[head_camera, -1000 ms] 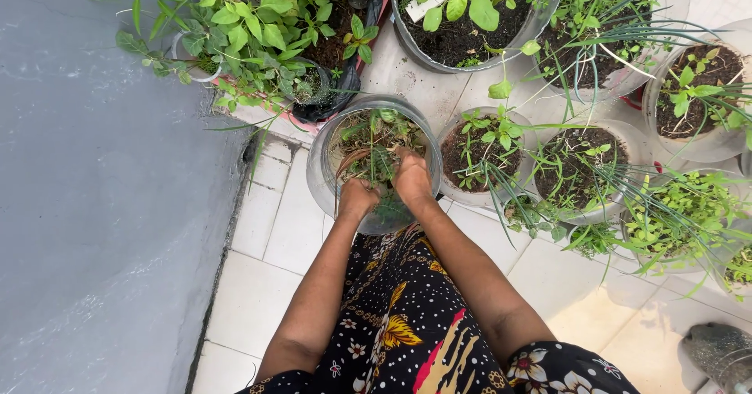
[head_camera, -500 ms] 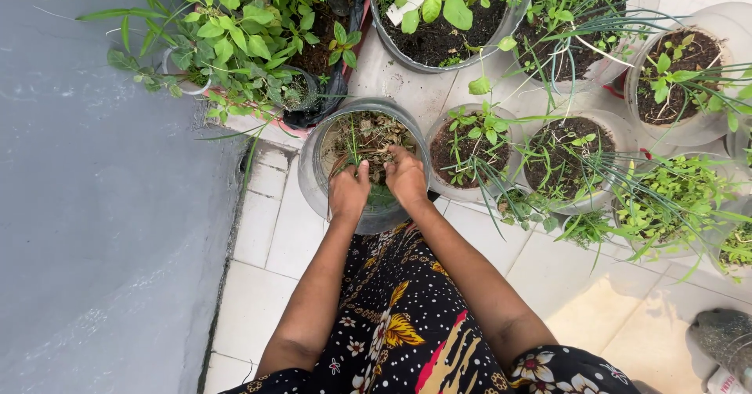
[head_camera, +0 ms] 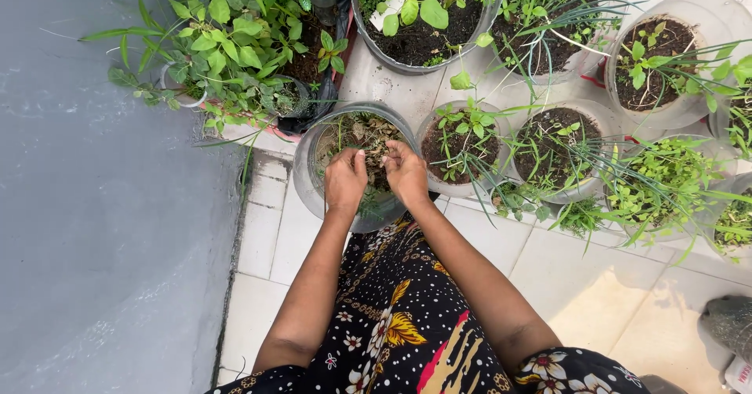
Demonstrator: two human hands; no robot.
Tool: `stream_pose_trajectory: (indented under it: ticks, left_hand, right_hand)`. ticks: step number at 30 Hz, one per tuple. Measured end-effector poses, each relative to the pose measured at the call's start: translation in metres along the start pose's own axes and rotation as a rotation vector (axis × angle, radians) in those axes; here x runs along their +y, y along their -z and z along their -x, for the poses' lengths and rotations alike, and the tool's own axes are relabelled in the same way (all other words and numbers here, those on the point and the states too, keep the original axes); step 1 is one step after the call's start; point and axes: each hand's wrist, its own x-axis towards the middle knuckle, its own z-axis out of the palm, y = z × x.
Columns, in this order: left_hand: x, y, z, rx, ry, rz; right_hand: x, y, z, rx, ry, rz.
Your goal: The person is removing dried leaves and weeding small plants growing in recycled plastic containers.
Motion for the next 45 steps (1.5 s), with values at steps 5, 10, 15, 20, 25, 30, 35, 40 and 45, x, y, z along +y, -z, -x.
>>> stream_pose_trajectory:
  ticks: [5,10,15,20,25,30,35,40,45]
  left_hand:
    - [0.01,-0.001,-0.001,-0.024,0.02,0.09]
    - [0.025,0.001,-0.004,-0.012,0.027,0.242]
    - [0.06,0.006,-0.009,-0.045,-0.004,0.393]
    - [0.082,-0.012,-0.012,-0.138,-0.069,0.42]
    - [0.099,-0.036,-0.011,-0.219,-0.197,0.449]
    - [0.105,-0.075,-0.008,-0.369,-0.158,0.418]
    - [0.112,-0.104,-0.007,-0.411,-0.105,0.367]
    - [0.112,-0.134,-0.011,-0.413,-0.106,0.299]
    - [0.122,-0.146,-0.018,-0.429,-0.108,0.186]
  right_hand:
    - [-0.013,0.008,0.006,0.024,0.011,-0.018]
    - [-0.036,0.021,0.013,0.051,0.026,-0.04]
    - [-0.04,0.037,0.009,0.159,0.036,-0.128]
    - [-0.027,0.063,-0.006,0.264,0.037,-0.197]
    - [-0.001,0.095,-0.022,0.39,0.065,-0.204]
    - [0.019,0.129,-0.03,0.507,0.023,-0.196]
    - [0.035,0.153,-0.039,0.554,0.004,-0.078]
    - [0.05,0.165,-0.051,0.529,-0.021,-0.036]
    - [0.068,0.177,-0.064,0.491,-0.073,0.063]
